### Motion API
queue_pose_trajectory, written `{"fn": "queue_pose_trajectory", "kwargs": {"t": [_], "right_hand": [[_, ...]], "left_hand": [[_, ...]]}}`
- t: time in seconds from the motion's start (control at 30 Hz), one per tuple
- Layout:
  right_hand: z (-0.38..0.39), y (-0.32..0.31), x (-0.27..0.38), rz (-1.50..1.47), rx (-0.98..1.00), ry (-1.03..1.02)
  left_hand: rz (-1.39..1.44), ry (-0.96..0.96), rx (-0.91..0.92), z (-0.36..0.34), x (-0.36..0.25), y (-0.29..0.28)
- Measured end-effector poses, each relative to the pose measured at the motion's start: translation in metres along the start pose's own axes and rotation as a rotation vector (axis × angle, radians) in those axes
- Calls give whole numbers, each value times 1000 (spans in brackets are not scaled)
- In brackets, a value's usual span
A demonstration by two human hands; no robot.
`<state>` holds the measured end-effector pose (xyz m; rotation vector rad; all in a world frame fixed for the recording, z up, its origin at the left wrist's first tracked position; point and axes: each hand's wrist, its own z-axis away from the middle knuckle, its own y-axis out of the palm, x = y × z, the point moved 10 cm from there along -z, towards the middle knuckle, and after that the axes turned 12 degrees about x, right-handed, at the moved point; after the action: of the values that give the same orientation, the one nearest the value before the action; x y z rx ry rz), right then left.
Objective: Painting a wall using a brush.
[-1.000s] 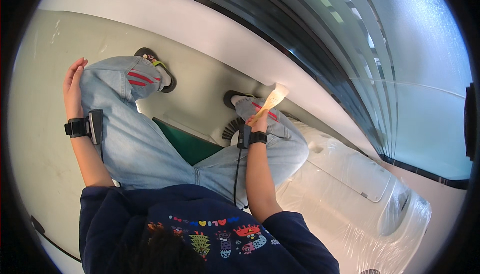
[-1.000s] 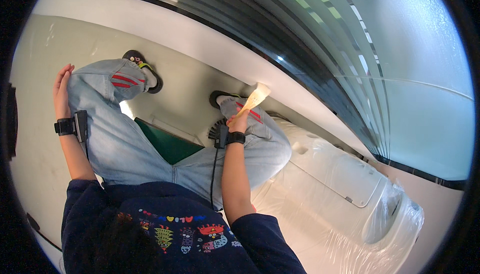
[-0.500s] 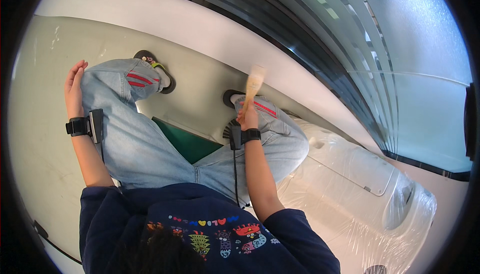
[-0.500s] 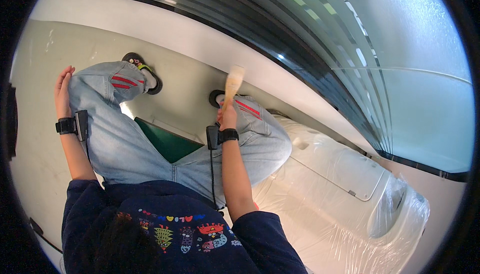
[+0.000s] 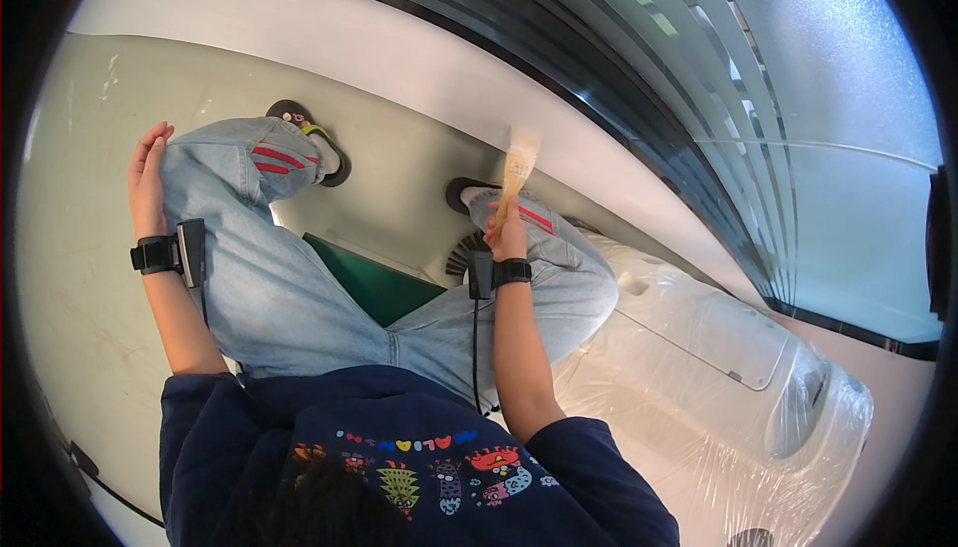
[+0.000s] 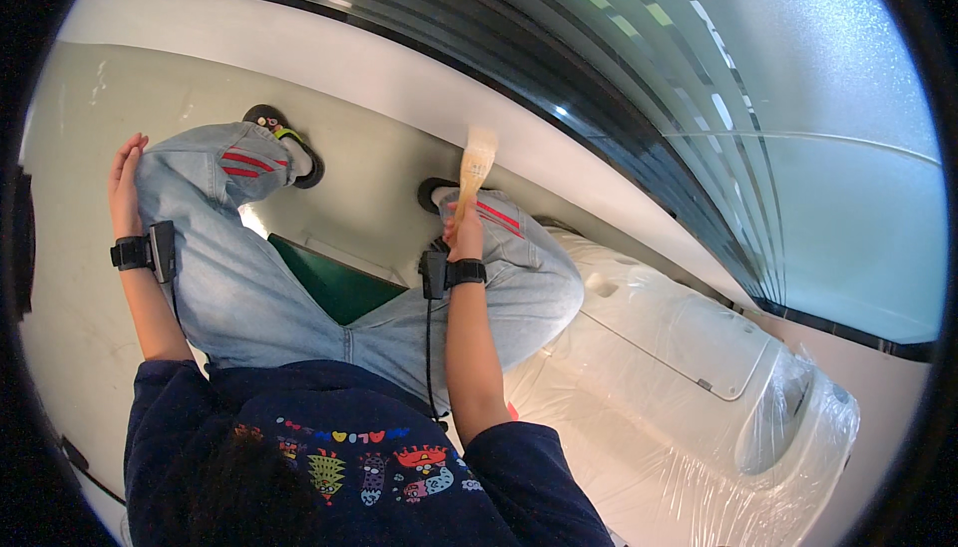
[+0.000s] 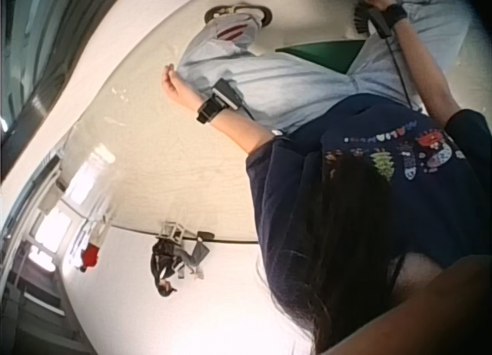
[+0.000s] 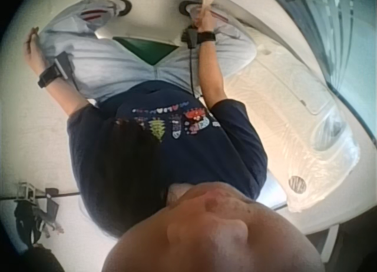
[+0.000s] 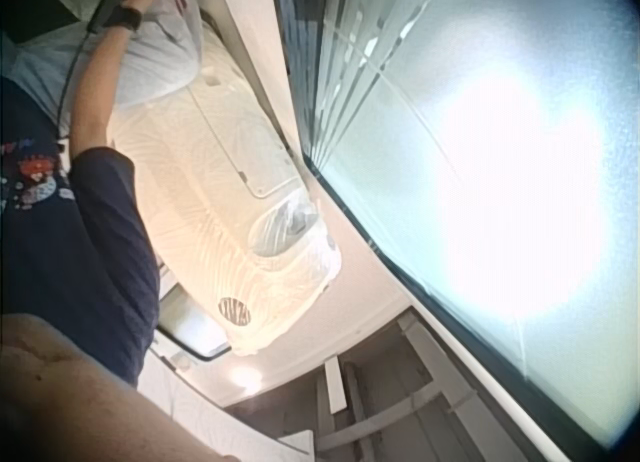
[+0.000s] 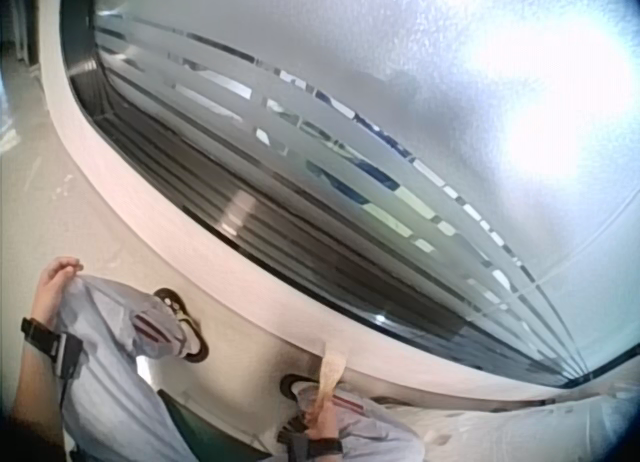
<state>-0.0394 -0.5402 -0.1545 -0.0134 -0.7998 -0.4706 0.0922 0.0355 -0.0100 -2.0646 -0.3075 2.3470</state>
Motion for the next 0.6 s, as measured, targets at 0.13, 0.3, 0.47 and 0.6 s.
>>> {"fn": "queue_pose_trajectory", "kwargs": {"t": [0.13,0.3,0.47,0.6], "right_hand": [[6,-11,3,-81,-49,-28],[8,-50,1,-248,-143,-86],[10,-65,11,-253,-188,-110],[18,-37,17,-176,-206,-113]], "left_hand": [[-16,6,-1,1,-1,-2],[-38,-15,-7,2,-4,4],[-13,-10,-14,1,-2,3],[-13,-22,-27,3,-2,-2]]}}
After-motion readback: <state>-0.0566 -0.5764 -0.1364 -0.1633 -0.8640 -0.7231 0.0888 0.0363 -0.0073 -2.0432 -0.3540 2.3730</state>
